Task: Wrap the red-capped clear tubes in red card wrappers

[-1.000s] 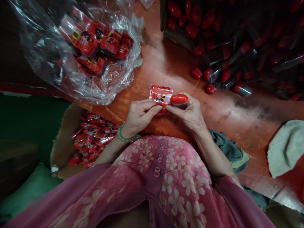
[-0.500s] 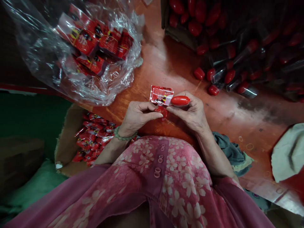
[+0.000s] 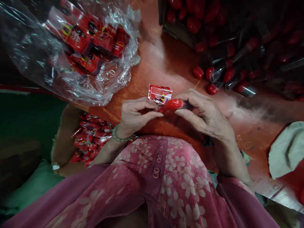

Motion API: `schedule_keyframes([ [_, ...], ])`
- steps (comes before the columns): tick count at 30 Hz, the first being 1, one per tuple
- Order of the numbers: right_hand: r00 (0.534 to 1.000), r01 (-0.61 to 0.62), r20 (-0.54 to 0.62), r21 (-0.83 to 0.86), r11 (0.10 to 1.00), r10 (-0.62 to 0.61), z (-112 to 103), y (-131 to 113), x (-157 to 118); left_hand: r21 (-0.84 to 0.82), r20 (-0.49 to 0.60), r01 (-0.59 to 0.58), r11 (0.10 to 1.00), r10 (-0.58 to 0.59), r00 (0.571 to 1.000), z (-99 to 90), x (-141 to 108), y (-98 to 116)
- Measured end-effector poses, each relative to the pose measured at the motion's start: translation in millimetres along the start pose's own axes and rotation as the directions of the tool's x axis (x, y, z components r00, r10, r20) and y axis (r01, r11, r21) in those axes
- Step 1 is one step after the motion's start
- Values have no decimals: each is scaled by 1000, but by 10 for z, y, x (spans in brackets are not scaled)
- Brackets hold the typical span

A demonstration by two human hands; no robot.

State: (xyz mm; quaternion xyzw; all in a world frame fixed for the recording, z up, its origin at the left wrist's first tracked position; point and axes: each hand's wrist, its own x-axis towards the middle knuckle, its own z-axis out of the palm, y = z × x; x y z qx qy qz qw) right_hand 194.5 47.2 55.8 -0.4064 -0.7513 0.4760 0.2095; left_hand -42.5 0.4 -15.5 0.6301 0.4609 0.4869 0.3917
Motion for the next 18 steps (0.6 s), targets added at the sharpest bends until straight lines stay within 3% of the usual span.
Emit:
schedule_keyframes([
  [4, 987, 113, 132, -146, 983, -94, -50, -52, 46, 44, 19, -57, 997, 56, 998, -9, -16, 25],
  [8, 977, 150, 179, -203, 968, -114, -102, -75, 33, 134, 60, -161, 978, 154, 986, -19, -46, 45],
  [13, 983, 162, 111, -173, 972, -144, -216, -144, -33, 216, 70, -283, 935, 274, 959, -18, -74, 58],
  [15, 989, 143, 58, -156, 977, -136, -230, -159, -54, 211, 73, -290, 934, 280, 957, -12, -79, 60],
  [18, 990, 127, 74, -138, 982, -117, -195, -149, -65, 204, 70, -287, 936, 279, 958, -4, -76, 57],
])
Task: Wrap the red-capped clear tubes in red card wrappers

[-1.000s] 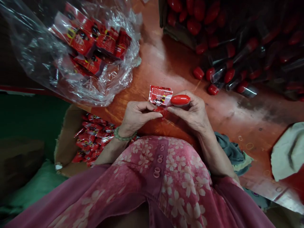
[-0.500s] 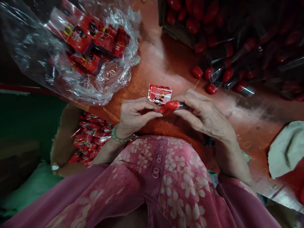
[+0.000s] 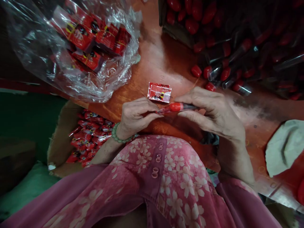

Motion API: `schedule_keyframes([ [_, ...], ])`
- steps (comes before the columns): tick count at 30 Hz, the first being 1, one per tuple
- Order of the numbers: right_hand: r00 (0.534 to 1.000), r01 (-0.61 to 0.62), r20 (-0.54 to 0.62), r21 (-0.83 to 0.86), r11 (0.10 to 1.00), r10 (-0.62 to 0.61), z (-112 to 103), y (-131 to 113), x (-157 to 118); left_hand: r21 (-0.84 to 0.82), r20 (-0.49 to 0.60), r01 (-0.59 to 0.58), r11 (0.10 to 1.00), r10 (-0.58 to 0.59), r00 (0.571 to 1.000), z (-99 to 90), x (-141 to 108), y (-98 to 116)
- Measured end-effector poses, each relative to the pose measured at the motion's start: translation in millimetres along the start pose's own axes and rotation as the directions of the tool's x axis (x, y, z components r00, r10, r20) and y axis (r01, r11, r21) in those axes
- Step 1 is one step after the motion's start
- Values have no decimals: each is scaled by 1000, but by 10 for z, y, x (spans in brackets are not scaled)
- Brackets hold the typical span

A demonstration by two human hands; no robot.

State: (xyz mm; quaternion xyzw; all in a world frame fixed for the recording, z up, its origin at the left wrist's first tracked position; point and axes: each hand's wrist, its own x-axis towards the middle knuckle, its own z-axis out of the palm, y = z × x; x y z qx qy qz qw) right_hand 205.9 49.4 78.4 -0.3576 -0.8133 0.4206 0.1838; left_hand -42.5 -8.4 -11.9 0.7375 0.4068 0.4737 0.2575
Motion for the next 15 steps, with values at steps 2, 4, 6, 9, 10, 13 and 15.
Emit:
schedule_keyframes([
  [2, 999, 0, 38, -2, 1000, 0, 36, 15, 7, 0, -6, 7, 1000, -7, 1000, 3, 4, -8],
  [4, 997, -16, 70, -29, 999, 18, 58, 31, 21, 1, -3, 18, 1000, -18, 1000, 2, 8, -17],
  [6, 994, -24, 106, -76, 997, 32, 63, 43, 41, 3, 10, 18, 1000, -18, 1000, 0, 10, -27],
  [9, 982, -1, 186, -153, 988, 30, 57, 56, 80, 24, 35, 7, 1000, -8, 999, -2, 10, -41],
  [10, 976, 13, 217, -176, 984, 26, 57, 60, 94, 32, 45, 5, 999, -6, 999, -2, 9, -47],
  [13, 958, 32, 283, -227, 973, 35, 63, 75, 136, 33, 85, 21, 999, -23, 996, -3, 1, -67],
  [15, 951, 31, 307, -241, 970, 46, 67, 88, 163, 15, 112, 51, 999, -52, 992, -3, -9, -81],
])
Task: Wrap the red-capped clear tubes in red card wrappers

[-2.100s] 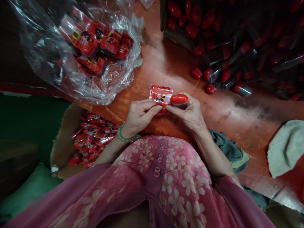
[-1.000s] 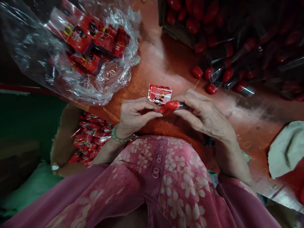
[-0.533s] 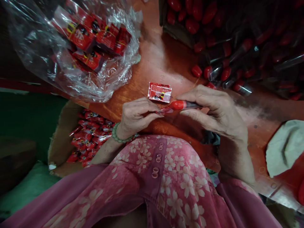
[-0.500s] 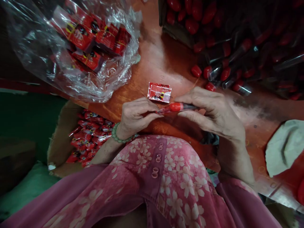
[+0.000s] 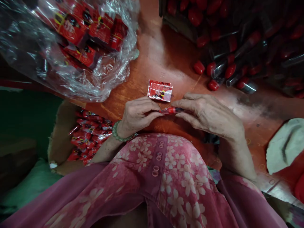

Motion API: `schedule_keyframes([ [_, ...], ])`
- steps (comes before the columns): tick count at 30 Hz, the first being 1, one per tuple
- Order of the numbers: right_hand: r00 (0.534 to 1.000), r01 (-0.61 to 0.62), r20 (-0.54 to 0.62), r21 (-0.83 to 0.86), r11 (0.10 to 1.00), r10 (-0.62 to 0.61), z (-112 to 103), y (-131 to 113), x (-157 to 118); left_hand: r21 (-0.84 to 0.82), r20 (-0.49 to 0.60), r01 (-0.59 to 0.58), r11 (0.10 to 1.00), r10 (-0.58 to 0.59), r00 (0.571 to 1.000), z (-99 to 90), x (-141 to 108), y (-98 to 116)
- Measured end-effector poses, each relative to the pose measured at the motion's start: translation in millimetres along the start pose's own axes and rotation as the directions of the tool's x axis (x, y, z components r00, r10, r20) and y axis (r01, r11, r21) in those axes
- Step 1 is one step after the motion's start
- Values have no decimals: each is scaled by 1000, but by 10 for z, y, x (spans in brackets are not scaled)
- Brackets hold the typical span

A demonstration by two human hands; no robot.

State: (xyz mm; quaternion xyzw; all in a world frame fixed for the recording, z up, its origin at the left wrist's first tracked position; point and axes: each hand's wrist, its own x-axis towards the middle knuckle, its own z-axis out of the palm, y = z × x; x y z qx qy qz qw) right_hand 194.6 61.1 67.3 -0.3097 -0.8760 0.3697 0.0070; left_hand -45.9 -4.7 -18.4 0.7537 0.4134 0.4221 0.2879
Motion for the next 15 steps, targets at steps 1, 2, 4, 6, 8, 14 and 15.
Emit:
schedule_keyframes([
  [1, 1000, 0, 13, 1, 1000, 0, -2, 8, 13, -12, 14, 20, 1000, -20, 1000, 1, -5, -7],
  [2, 1000, 0, 26, 6, 1000, 0, -4, 18, 25, -24, 27, 43, 999, -43, 999, 3, -10, -13],
  [4, 999, 3, 54, 32, 999, -5, -8, 43, 48, -54, 48, 90, 994, -88, 995, 9, -19, -23],
  [6, 997, 8, 77, 88, 996, -14, -9, 76, 69, -85, 69, 142, 986, -136, 988, 17, -24, -31],
  [8, 997, 10, 78, 152, 988, -22, -5, 112, 83, -114, 87, 185, 976, -176, 981, 26, -22, -39],
  [14, 995, -2, 102, 163, 987, -15, 12, 168, 93, -177, 158, 276, 945, -249, 956, 36, 7, -56],
  [15, 993, -2, 114, 155, 988, -16, 11, 166, 97, -189, 172, 288, 939, -257, 951, 37, 11, -59],
])
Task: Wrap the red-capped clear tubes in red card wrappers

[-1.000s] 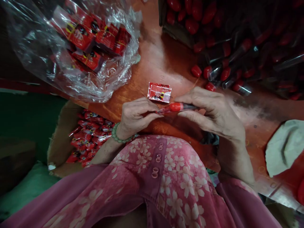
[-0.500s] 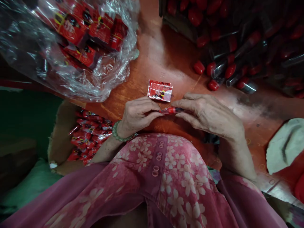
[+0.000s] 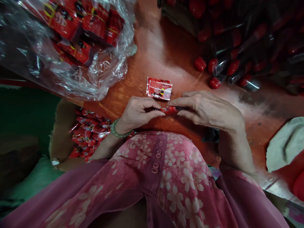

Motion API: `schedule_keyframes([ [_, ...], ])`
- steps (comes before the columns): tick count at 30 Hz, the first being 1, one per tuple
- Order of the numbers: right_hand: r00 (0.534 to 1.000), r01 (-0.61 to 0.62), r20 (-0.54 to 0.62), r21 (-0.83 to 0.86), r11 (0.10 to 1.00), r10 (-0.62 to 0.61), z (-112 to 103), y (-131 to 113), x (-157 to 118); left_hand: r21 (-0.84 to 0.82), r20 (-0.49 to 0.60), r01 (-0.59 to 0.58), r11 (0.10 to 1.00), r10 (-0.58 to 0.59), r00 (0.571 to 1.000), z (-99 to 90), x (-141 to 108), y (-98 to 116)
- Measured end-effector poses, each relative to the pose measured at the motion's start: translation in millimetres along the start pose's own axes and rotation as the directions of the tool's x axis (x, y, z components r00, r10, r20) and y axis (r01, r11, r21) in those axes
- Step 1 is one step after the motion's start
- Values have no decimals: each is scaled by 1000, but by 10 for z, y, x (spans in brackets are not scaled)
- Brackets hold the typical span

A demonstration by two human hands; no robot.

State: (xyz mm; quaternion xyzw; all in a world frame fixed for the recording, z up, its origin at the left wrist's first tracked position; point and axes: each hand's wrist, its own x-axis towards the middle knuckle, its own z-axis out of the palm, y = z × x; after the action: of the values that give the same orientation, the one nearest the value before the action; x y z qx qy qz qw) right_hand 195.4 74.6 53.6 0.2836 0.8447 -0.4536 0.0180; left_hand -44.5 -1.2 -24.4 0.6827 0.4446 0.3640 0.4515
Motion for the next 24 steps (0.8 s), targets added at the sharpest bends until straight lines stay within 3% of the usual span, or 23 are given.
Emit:
schedule_keyframes([
  [7, 998, 36, 54, 6, 999, -36, -21, -29, 63, -44, 92, 83, 996, -78, 993, -30, 20, -18],
  [12, 998, 56, 22, 85, 995, -58, -18, -4, 98, -91, 151, 66, 994, -51, 987, -92, 53, -1],
  [20, 992, -103, 94, 206, 973, 86, -2, -37, 84, -168, 229, 145, 975, -105, 968, -88, 80, 76],
  [24, 985, -141, 131, 276, 951, 108, 25, -26, 105, -206, 252, 246, 947, -191, 949, -29, 107, 70],
])
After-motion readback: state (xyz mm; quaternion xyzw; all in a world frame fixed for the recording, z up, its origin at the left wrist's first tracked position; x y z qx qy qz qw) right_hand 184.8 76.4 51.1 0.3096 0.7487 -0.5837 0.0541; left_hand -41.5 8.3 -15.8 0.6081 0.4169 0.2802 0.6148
